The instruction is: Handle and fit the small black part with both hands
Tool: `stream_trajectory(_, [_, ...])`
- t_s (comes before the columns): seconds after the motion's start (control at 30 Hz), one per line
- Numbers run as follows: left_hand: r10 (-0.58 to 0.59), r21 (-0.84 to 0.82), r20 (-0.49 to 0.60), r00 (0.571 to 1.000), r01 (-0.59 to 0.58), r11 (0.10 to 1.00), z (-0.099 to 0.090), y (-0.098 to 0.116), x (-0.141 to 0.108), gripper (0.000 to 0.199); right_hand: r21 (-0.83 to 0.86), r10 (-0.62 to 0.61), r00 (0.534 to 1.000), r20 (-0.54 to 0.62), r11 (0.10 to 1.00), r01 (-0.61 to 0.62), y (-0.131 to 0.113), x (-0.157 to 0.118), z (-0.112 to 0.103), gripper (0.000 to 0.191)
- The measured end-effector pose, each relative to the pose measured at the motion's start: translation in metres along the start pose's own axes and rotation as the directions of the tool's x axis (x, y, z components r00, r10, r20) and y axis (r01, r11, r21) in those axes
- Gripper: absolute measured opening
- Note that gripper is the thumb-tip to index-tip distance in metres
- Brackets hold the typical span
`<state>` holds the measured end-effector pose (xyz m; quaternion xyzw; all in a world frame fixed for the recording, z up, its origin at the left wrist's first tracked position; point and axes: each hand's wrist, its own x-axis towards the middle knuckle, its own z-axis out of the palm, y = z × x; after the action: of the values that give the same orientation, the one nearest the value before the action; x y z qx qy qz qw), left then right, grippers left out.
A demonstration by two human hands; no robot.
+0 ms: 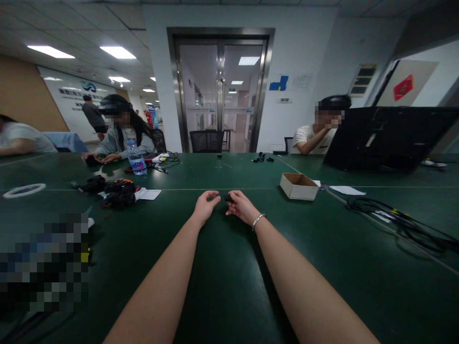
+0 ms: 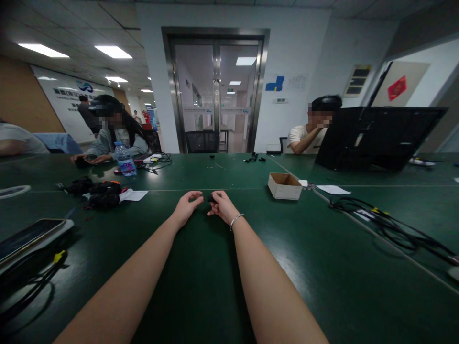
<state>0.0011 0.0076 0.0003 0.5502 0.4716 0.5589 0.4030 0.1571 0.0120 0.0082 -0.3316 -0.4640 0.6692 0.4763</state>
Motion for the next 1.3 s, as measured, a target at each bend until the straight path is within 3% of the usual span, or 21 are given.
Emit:
stream_trajectory(0.2, [0.012, -0.053, 0.046, 0.999, -0.010, 0.999, 0.0043, 0.0015, -0.0018, 0.029, -0.032, -0.032, 0.999, 0.000, 0.999, 0.032, 0.0024, -0.0015, 0.0015, 0.019])
stream_trajectory(0.43, [-0.066, -0.178, 0.061, 0.996, 0.076, 0.981, 0.0042, 0.0033, -0.0018, 0.022, -0.025, -0.037, 0.999, -0.009, 0.999, 0.037, 0.0020, -0.0021, 0.0009, 0.017])
stream_trajectory(0.63, [-0.119, -0.233, 0.058, 0.991, 0.129, 0.964, 0.0053, 0.0031, -0.0013, 0.027, -0.031, -0.008, 0.999, -0.041, 0.999, 0.007, 0.0016, -0.0015, 0.0012, 0.013])
stream_trajectory(1.3, [-0.149, -0.108, 0.116, 0.982, 0.162, 0.981, 0.0023, 0.0028, -0.0003, 0.031, -0.010, -0.023, 0.999, 0.044, 1.000, 0.024, 0.0003, -0.0041, -0.0024, 0.018])
